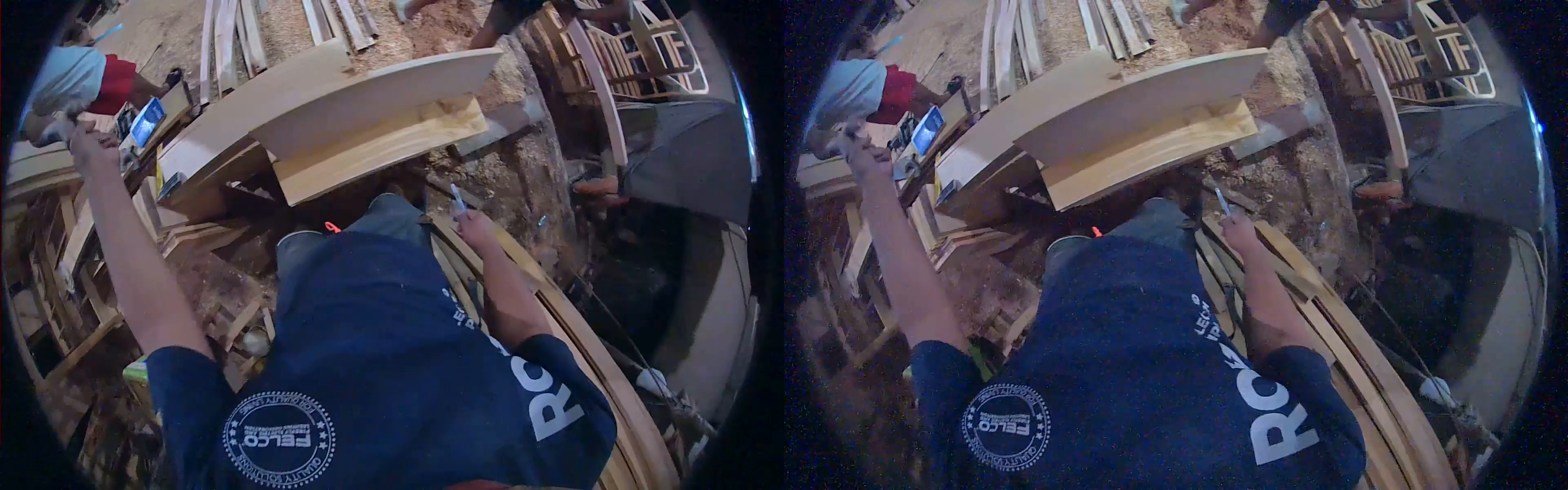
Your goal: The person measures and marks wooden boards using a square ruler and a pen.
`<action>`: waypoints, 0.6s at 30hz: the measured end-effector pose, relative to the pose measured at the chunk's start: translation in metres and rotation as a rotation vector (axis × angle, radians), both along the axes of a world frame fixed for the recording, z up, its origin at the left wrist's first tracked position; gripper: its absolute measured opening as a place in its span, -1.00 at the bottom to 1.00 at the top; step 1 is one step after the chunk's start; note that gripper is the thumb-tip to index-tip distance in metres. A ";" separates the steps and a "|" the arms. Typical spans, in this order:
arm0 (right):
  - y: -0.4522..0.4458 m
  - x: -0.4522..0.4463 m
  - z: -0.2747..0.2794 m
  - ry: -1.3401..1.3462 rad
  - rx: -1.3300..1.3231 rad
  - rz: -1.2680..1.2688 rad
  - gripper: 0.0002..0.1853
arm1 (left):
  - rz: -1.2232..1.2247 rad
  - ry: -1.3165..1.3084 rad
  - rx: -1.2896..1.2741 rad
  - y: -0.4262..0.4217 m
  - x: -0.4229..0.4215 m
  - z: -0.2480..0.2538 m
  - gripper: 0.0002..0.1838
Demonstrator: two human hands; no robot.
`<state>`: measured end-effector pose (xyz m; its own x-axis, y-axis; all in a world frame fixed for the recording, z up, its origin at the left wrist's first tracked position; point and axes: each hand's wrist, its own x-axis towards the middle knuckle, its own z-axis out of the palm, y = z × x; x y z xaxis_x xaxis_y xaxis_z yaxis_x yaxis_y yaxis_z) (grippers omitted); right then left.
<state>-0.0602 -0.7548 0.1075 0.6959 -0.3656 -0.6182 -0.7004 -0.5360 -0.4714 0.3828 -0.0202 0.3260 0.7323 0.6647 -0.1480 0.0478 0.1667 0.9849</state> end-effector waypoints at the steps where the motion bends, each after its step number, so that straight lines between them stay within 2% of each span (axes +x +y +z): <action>1: 0.000 0.001 0.000 0.021 0.017 -0.015 -0.65 | -0.028 0.028 0.008 0.010 0.003 -0.009 -0.83; 2: 0.001 0.001 -0.001 0.043 0.040 -0.030 -0.66 | 0.056 0.134 0.057 -0.004 -0.013 -0.032 -0.87; 4: -0.001 0.009 -0.004 0.035 0.041 -0.031 -0.66 | 0.066 0.134 0.083 -0.005 -0.021 -0.030 -0.90; 5: -0.001 0.006 -0.009 0.023 0.018 -0.014 -0.66 | -0.005 0.046 0.058 0.019 -0.024 -0.015 -0.90; 8: -0.006 -0.021 -0.028 0.116 -0.054 -0.007 -0.65 | -0.020 0.028 0.012 0.029 -0.034 0.034 -0.88; 11: -0.013 -0.023 -0.056 0.092 0.015 0.042 -0.65 | 0.019 0.026 -0.024 0.073 -0.034 -0.016 -0.80; 13: -0.005 -0.010 -0.054 0.063 0.099 0.025 -0.66 | -0.037 0.143 -0.090 0.060 -0.058 -0.096 -0.78; 15: 0.012 0.003 -0.022 0.079 0.179 -0.045 -0.67 | -0.376 0.489 -0.099 0.010 -0.109 -0.191 -0.75; 16: 0.016 0.004 -0.024 0.086 0.150 -0.032 -0.67 | -0.592 0.639 0.012 -0.023 -0.135 -0.226 -0.74; 18: 0.012 0.007 -0.032 0.091 0.086 -0.007 -0.65 | -1.045 0.782 1.046 -0.118 -0.155 -0.240 -0.43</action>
<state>-0.0534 -0.7429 0.0756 0.6330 -0.3132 -0.7080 -0.7459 -0.4915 -0.4495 0.2279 -0.1377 0.0859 0.8631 0.0130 -0.5049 0.2071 -0.9209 0.3302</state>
